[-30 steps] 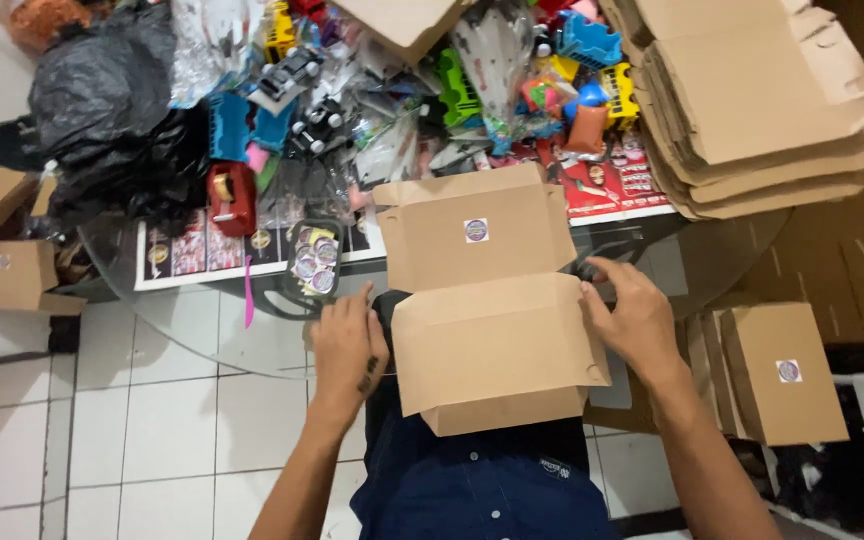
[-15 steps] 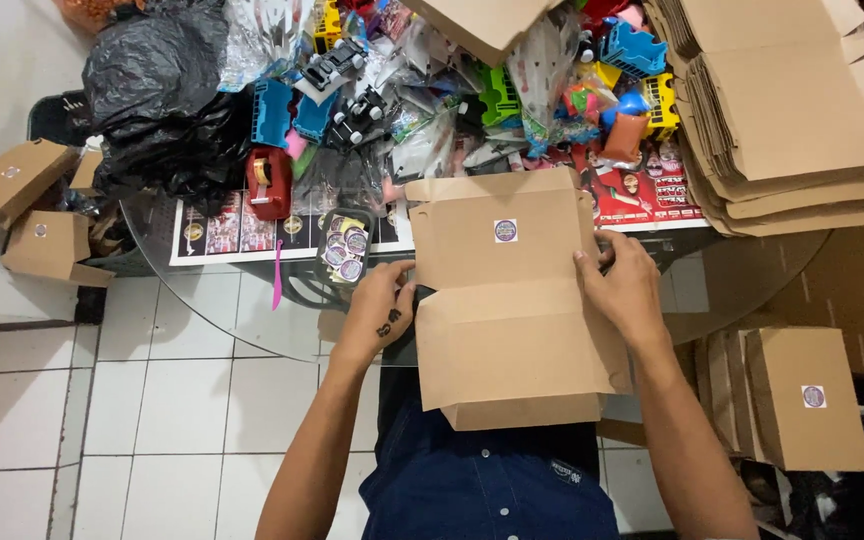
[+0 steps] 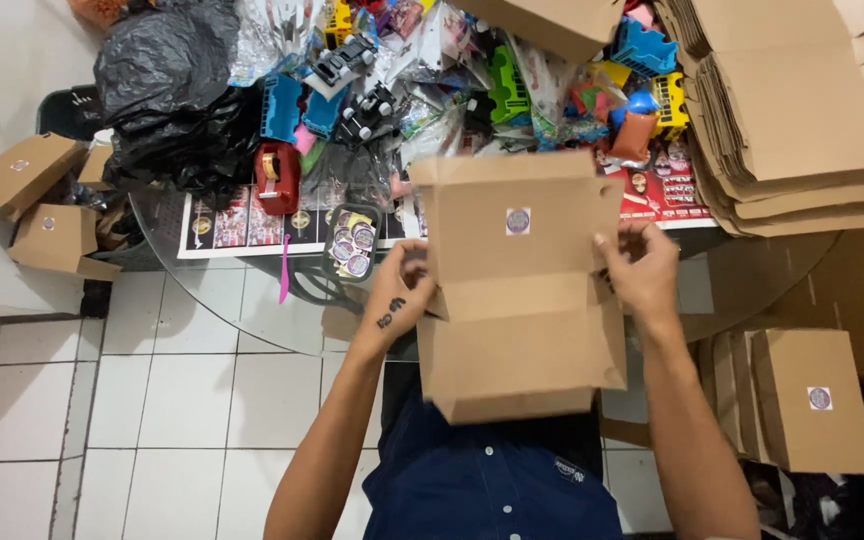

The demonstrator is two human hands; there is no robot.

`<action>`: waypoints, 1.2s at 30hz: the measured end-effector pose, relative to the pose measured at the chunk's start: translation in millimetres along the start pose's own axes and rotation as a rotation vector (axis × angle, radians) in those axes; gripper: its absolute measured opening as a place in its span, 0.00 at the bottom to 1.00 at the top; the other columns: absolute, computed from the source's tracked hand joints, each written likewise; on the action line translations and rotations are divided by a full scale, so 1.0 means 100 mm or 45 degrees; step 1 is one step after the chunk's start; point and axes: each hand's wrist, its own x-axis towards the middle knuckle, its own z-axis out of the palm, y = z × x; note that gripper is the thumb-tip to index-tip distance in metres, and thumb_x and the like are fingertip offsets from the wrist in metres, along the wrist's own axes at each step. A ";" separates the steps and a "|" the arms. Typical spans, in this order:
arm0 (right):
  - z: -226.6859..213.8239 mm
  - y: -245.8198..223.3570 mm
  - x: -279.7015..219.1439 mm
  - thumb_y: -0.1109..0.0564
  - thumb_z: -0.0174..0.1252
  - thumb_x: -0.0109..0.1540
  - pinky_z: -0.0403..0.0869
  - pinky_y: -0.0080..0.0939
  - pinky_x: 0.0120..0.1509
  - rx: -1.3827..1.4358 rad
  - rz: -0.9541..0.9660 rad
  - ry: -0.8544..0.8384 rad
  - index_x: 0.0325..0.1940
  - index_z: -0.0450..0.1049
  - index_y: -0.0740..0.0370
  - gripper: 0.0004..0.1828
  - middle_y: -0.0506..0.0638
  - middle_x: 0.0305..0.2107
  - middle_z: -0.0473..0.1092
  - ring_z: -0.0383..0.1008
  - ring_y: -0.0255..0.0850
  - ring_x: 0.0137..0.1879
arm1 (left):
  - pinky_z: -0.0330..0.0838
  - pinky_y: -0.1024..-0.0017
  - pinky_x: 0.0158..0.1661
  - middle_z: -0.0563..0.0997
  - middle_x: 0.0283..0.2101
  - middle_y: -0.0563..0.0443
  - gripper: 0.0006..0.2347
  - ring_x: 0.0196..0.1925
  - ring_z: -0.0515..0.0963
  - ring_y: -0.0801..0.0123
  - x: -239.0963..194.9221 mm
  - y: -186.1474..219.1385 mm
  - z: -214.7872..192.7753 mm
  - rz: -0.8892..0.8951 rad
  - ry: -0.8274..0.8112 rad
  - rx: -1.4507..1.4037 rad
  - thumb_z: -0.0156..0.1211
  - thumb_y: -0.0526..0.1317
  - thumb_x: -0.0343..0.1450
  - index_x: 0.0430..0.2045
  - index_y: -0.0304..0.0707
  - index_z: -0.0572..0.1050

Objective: The person assembles a small cardboard box by folding its flaps and tucking the tabs into the slots. They work on a glass table surrounded by various items, including toys and other boxes.

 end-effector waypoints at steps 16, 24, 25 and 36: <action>0.06 0.20 0.72 0.56 0.73 0.61 0.69 0.35 0.34 -0.115 -0.155 -0.003 0.45 0.76 0.62 0.15 0.52 0.25 0.72 0.72 0.38 0.29 | 0.76 0.66 0.41 0.82 0.46 0.52 0.13 0.47 0.80 0.60 -0.23 -0.36 0.18 0.661 0.223 1.220 0.62 0.46 0.69 0.46 0.53 0.81; -0.35 -0.13 0.48 0.55 0.71 0.64 0.72 0.44 0.36 -0.367 -0.224 0.017 0.51 0.77 0.59 0.15 0.55 0.28 0.75 0.77 0.53 0.33 | 0.64 0.69 0.37 0.77 0.50 0.56 0.14 0.47 0.75 0.64 -0.24 -0.52 0.26 1.015 0.550 1.630 0.49 0.51 0.76 0.50 0.54 0.79; -0.42 -0.04 0.45 0.55 0.71 0.64 0.72 0.44 0.36 -0.369 -0.221 0.022 0.51 0.77 0.59 0.15 0.55 0.28 0.75 0.77 0.53 0.33 | 0.64 0.69 0.37 0.77 0.50 0.56 0.14 0.47 0.75 0.64 -0.24 -0.52 0.26 1.019 0.546 1.628 0.49 0.51 0.76 0.50 0.54 0.79; -1.08 -0.60 -0.63 0.52 0.67 0.62 0.77 0.51 0.44 -0.708 -0.030 -0.213 0.40 0.84 0.57 0.07 0.57 0.26 0.79 0.80 0.56 0.36 | 0.62 0.66 0.40 0.80 0.50 0.58 0.14 0.48 0.78 0.63 -0.25 -0.57 0.27 0.955 0.531 1.593 0.51 0.52 0.76 0.48 0.54 0.80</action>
